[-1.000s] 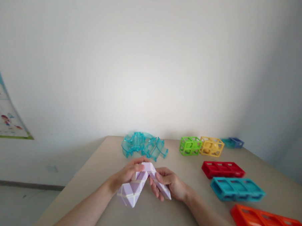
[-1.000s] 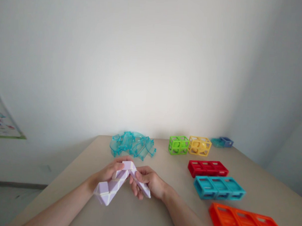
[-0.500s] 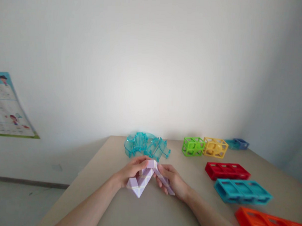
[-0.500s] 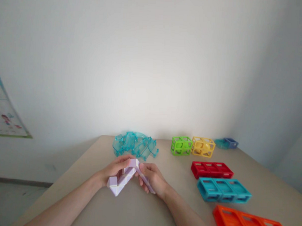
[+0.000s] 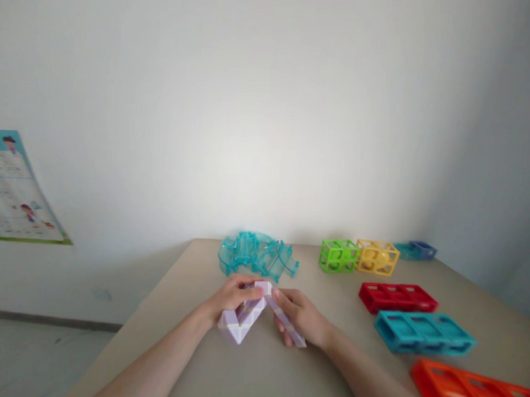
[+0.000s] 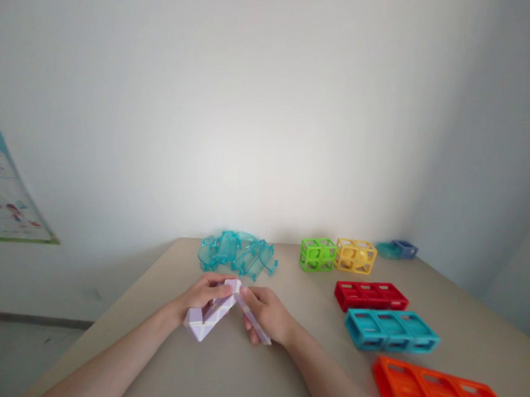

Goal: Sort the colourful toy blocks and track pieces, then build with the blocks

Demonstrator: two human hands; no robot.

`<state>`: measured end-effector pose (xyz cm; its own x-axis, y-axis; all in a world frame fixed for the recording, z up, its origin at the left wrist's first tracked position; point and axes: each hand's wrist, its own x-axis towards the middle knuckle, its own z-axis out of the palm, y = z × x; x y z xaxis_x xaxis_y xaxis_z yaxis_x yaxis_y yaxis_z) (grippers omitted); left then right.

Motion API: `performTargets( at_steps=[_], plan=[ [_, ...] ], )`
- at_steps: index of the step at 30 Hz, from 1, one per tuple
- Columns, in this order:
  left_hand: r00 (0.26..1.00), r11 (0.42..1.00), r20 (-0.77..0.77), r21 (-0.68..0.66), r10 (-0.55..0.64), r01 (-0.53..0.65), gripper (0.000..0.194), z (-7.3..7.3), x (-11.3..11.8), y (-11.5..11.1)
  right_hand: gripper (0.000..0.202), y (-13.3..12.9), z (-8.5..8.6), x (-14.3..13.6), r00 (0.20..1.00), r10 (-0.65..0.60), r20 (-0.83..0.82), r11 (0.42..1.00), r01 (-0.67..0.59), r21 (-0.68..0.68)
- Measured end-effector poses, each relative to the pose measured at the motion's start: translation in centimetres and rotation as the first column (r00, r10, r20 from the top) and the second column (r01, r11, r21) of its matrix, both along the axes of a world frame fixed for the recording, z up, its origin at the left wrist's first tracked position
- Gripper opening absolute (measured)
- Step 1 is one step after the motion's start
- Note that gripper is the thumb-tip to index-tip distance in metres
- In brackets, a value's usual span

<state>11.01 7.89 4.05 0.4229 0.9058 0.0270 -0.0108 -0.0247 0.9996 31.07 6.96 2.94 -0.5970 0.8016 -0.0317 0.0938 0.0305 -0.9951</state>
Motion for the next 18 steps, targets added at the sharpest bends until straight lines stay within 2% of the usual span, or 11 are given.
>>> performTargets(
  at_steps=[5,8,12,14,16,18],
  plan=[
    [0.996,0.996,-0.02,0.012,-0.092,0.092,0.033,0.8,-0.2,-0.7,0.053,0.3,0.2,0.2,0.989,0.099,-0.112,0.975,-0.119,-0.187],
    [0.994,0.994,-0.031,-0.027,-0.108,0.107,0.034,0.9,-0.2,-0.9,0.051,0.2,0.5,0.3,0.979,0.154,-0.131,0.945,-0.185,-0.271],
    [0.991,0.991,-0.069,-0.068,-0.116,0.111,0.041,0.6,-0.5,-0.6,0.052,0.2,0.5,0.4,0.983,0.154,-0.096,0.907,-0.179,-0.38],
    [0.987,0.993,-0.108,-0.024,-0.118,0.116,0.042,0.6,-0.7,-0.4,0.055,0.5,0.4,0.7,0.984,0.166,-0.059,0.873,-0.174,-0.456],
    [0.981,0.992,-0.146,0.013,-0.125,0.129,0.045,0.6,-0.8,-0.2,0.056,0.9,0.5,1.1,0.974,0.225,-0.022,0.81,-0.199,-0.552],
    [0.977,0.989,-0.158,0.013,-0.141,0.145,0.047,0.7,-0.8,-0.3,0.051,1.1,0.6,1.6,0.969,0.241,-0.05,0.797,-0.227,-0.56]
  ],
)
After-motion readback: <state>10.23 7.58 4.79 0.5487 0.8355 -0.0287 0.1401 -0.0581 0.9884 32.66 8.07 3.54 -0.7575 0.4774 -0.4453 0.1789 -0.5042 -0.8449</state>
